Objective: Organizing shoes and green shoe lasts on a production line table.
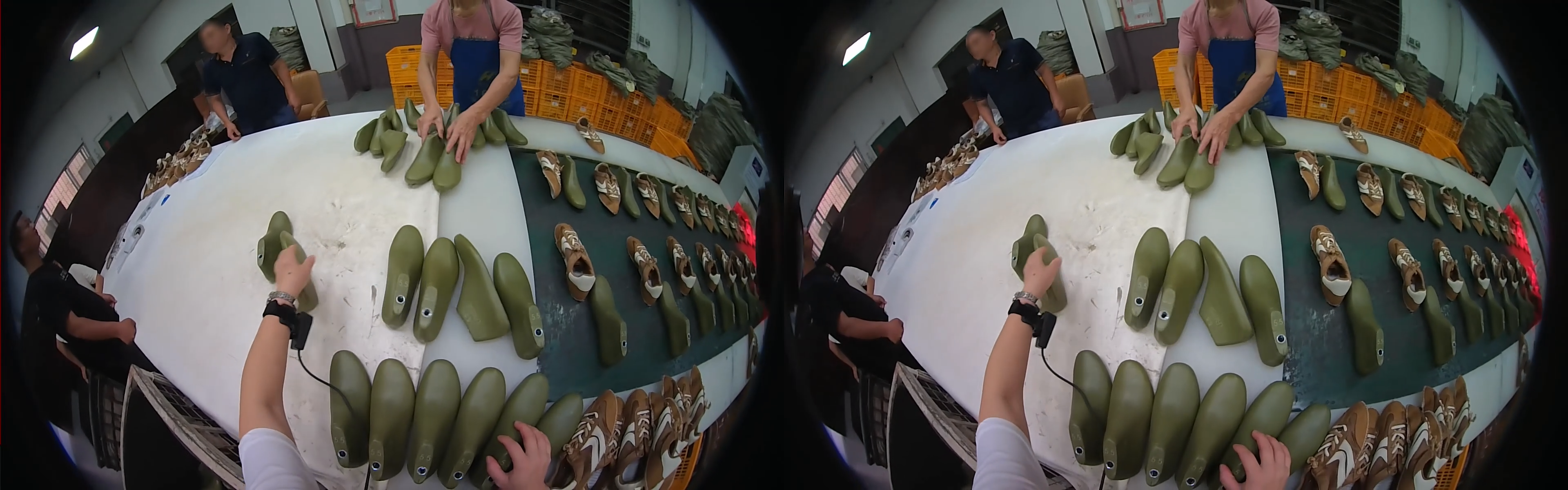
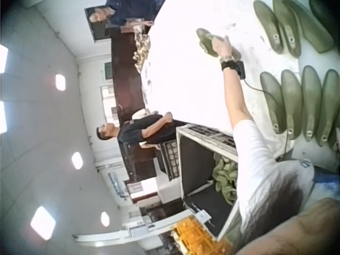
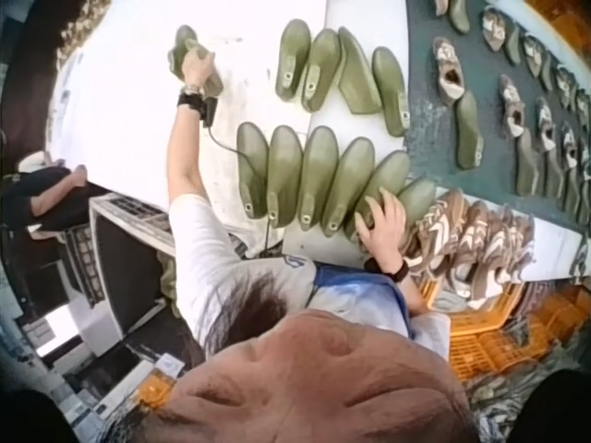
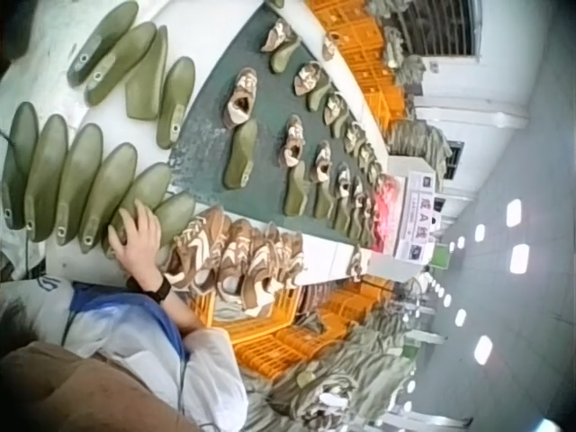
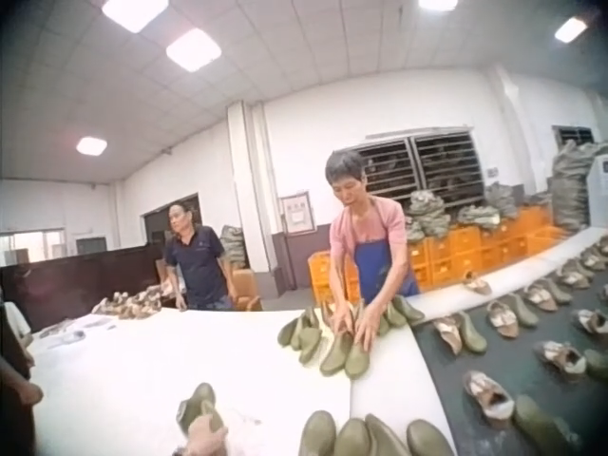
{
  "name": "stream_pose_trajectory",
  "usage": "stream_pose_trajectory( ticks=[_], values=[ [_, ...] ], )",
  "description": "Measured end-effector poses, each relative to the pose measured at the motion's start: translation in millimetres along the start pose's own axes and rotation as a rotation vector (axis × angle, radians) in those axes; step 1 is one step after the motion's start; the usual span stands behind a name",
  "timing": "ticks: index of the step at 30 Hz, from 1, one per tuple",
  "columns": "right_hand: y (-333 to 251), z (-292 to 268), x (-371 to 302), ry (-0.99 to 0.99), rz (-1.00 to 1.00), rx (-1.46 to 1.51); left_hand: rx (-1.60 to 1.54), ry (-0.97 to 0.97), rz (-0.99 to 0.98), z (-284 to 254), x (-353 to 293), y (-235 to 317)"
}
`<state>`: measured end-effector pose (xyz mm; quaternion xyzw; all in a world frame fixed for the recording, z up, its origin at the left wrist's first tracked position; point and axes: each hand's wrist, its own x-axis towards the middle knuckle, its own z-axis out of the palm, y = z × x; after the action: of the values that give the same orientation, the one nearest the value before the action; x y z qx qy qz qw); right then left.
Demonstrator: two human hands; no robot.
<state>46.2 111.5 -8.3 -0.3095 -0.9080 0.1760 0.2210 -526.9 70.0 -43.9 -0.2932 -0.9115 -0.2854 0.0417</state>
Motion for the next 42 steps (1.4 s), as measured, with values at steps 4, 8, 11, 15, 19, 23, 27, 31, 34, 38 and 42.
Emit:
stream_pose_trajectory(
  ticks=[4, 8, 11, 15, 19, 23, 27, 31, 34, 38, 42],
  values=[
    [-1.3, 1.1, -3.8, -0.002, 0.003, 0.011, -0.060, -0.168, -0.448, 18.2, -8.1, -72.0],
    [-0.5, 2.3, -5.1, 0.013, 0.026, 0.006, 0.094, -0.334, -0.435, 21.2, -18.8, -25.1],
    [0.7, 2.3, -4.0, 0.031, 0.021, 0.000, 0.654, -0.382, -0.038, 6.0, -58.0, 61.0],
    [-5.1, 2.4, 1.2, 0.005, 0.029, -0.001, 0.392, -0.461, 0.189, -1.6, -63.5, 96.8],
    [-4.3, 9.2, 5.2, 0.013, 0.034, -0.008, 0.087, -0.714, 0.224, 16.6, -44.5, 83.3],
    [-7.4, 5.7, 7.4, -0.028, 0.058, -0.017, -0.138, -0.370, 0.042, 8.9, -0.8, 36.7],
    [-9.3, 3.6, 8.8, -0.026, 0.042, -0.030, 0.238, 0.277, 0.009, 3.4, 53.1, -61.3],
    [-10.7, 7.5, 10.2, -0.047, 0.050, -0.004, 0.338, -0.029, -0.390, -15.7, 74.9, -111.8],
    [-13.4, 11.1, 14.5, -0.043, 0.052, -0.008, 0.371, 0.093, -0.379, -16.2, 66.6, -110.2],
    [-16.3, 15.7, 15.2, -0.019, 0.043, -0.041, 0.368, 0.001, -0.280, -18.8, 40.0, -84.2],
    [-10.5, 20.0, 11.8, 0.034, -0.002, -0.046, 0.294, -0.185, -0.200, -13.3, -8.2, -49.4]
  ],
)
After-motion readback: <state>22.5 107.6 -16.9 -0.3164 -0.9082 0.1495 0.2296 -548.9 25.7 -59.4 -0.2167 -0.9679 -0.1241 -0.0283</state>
